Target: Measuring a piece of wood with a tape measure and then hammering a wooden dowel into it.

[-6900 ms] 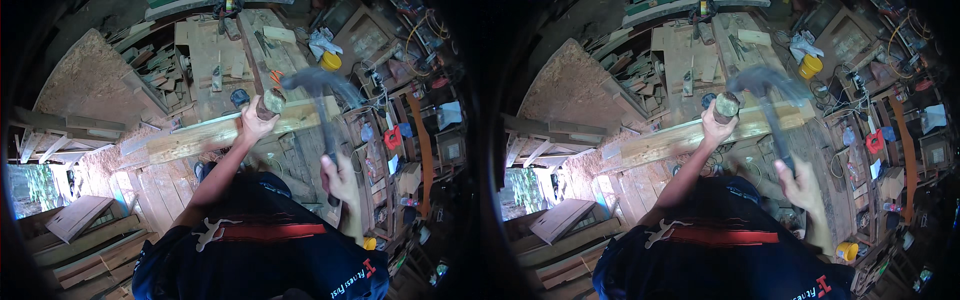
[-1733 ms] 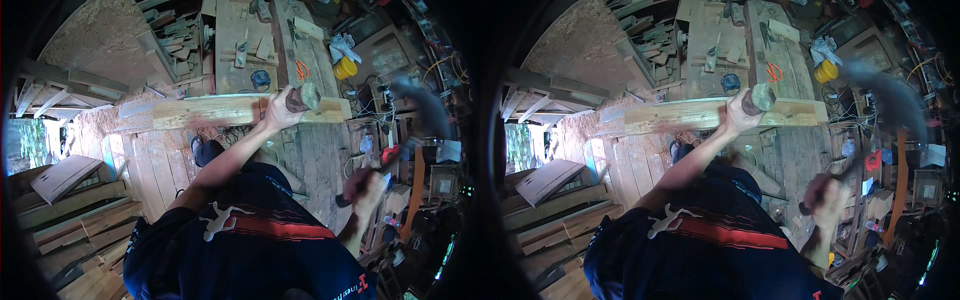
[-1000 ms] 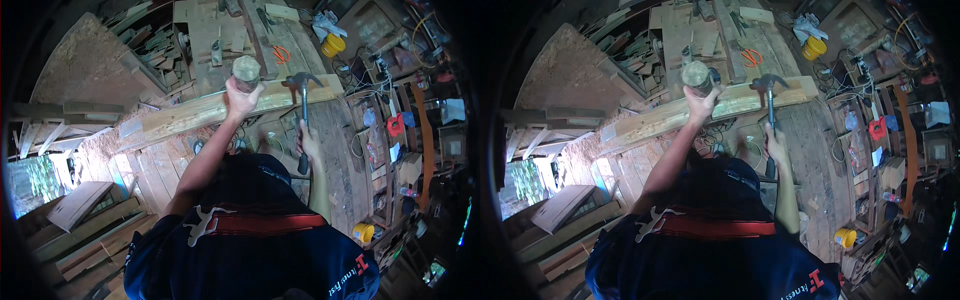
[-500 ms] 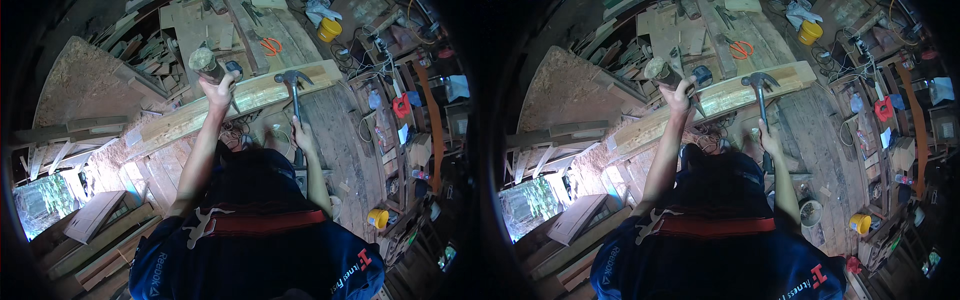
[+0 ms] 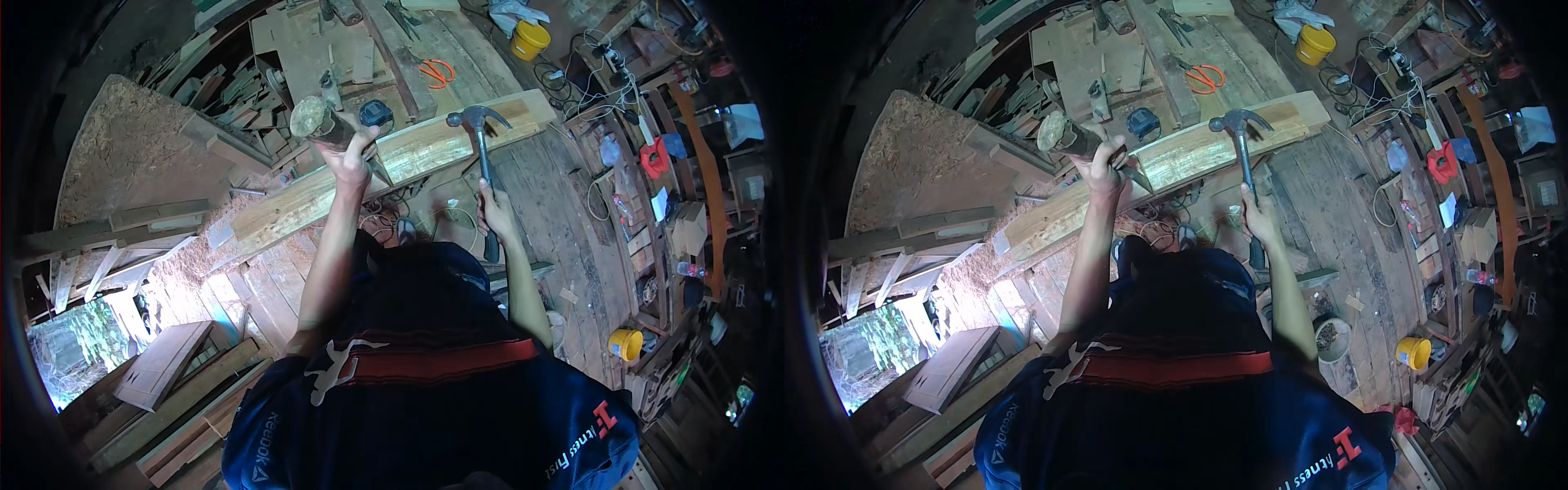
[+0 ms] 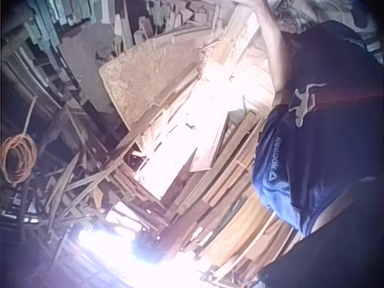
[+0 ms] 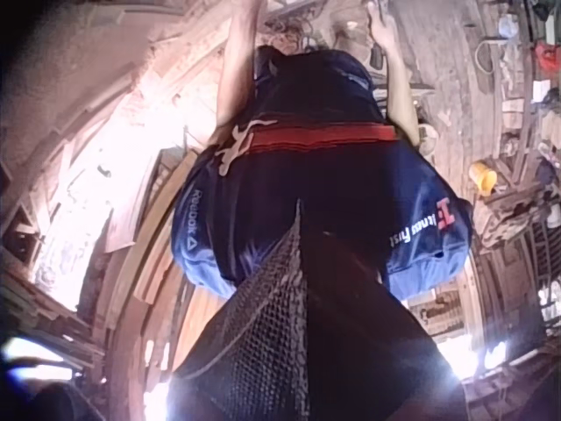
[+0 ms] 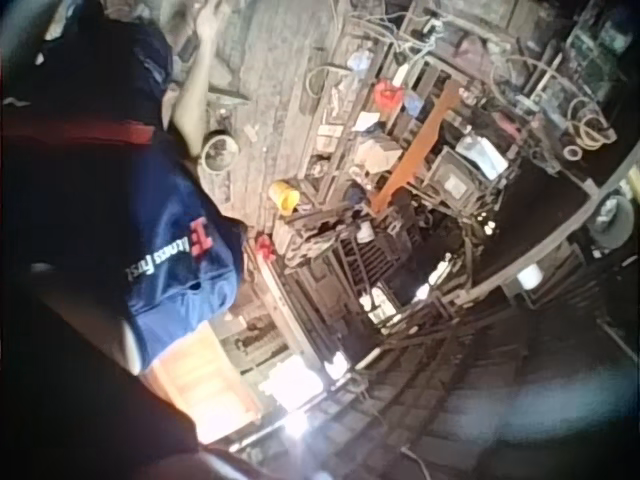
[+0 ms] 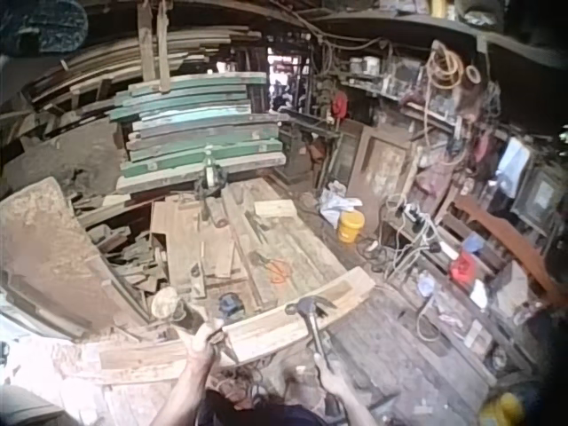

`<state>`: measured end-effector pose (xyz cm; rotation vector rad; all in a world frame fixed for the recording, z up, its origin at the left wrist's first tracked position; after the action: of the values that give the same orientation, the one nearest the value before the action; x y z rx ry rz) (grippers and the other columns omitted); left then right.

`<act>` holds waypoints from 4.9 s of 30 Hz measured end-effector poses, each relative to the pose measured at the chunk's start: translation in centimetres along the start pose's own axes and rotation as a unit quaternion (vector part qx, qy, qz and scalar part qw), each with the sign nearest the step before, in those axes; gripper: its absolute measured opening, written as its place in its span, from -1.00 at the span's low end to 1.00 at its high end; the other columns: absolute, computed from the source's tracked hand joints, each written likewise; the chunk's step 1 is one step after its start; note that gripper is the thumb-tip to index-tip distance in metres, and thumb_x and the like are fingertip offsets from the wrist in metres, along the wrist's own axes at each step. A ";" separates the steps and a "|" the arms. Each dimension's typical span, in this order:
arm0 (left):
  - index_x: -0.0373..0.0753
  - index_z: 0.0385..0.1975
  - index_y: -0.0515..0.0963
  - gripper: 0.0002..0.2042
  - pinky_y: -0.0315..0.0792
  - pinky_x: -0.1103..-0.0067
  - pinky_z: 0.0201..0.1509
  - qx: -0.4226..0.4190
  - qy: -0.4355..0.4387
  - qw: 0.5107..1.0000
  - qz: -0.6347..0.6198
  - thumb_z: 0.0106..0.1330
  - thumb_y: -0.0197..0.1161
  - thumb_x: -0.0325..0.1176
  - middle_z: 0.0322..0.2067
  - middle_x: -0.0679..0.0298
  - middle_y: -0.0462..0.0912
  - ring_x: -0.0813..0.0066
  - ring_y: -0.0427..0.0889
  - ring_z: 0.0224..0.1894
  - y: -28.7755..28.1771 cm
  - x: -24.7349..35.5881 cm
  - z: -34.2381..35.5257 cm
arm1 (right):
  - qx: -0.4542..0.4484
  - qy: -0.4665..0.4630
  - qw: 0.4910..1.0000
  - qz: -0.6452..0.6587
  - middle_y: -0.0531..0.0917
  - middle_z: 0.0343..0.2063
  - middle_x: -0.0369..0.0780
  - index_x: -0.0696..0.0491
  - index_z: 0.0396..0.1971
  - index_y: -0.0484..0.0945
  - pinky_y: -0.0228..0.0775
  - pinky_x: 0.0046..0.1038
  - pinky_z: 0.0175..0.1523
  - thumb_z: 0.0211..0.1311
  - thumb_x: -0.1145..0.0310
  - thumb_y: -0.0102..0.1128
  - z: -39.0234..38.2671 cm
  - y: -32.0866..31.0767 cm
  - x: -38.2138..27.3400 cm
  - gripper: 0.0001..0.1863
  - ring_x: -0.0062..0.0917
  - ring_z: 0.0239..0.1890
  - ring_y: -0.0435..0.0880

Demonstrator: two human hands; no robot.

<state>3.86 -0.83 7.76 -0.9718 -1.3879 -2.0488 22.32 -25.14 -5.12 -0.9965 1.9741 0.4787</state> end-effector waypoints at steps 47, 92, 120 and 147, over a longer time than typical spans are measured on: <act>-0.20 -0.65 0.40 -0.78 0.19 0.71 -0.59 -0.058 0.072 0.990 0.108 0.01 0.36 -0.58 -0.69 0.43 0.41 0.70 0.32 -0.68 5.5 6.4 3.0 | 0.026 -0.005 1.000 0.008 0.21 -0.84 -0.37 0.01 -0.68 0.22 0.02 -0.55 -0.82 0.29 -0.14 -0.04 2.9 1.6 -0.4 -0.45 -0.67 -0.91 0.16; -0.29 0.23 0.13 -0.05 0.53 0.20 -0.10 -0.228 -0.119 0.598 0.759 -0.25 0.53 -0.28 0.21 -0.12 0.20 -0.17 0.56 -0.12 -5.8 1.2 -6.1 | 0.004 0.026 0.995 0.093 0.21 -0.85 -0.37 -0.04 -0.62 0.25 0.09 -0.51 -0.81 0.26 -0.06 0.08 2.5 1.7 0.3 -0.54 -0.63 -0.90 0.20; -0.27 0.07 0.32 -0.17 0.54 0.23 -0.15 -0.173 -0.109 0.608 0.767 -0.33 0.54 -0.21 0.03 -0.02 0.40 -0.06 0.59 -0.17 -8.5 1.2 -5.1 | 0.234 -0.096 0.927 -0.275 0.63 -0.53 -0.10 0.14 -0.47 0.55 0.48 -0.30 -0.39 0.14 0.12 0.07 21.6 3.4 -16.8 -0.66 -0.33 -0.49 0.63; -0.30 0.05 0.35 -0.24 0.52 0.23 -0.10 -0.153 -0.147 0.621 0.755 -0.33 0.46 -0.36 0.00 -0.04 0.43 -0.09 0.57 -0.15 -10.4 0.5 -5.7 | 0.136 -0.126 0.848 -0.496 0.63 -0.19 0.04 0.20 -0.27 0.61 0.52 -0.30 -0.09 -0.07 0.33 0.27 26.6 5.2 -15.2 -0.66 -0.15 -0.14 0.64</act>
<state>-5.56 -2.20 0.70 -1.7475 0.0760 -0.7209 36.92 2.18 -7.84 -1.4945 1.0266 -0.2442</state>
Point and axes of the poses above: each hand's wrist, its own z-axis towards the middle knuckle, its own y-axis out of the palm, x = y × z, the point moved 8 cm from there along z, towards the middle knuckle
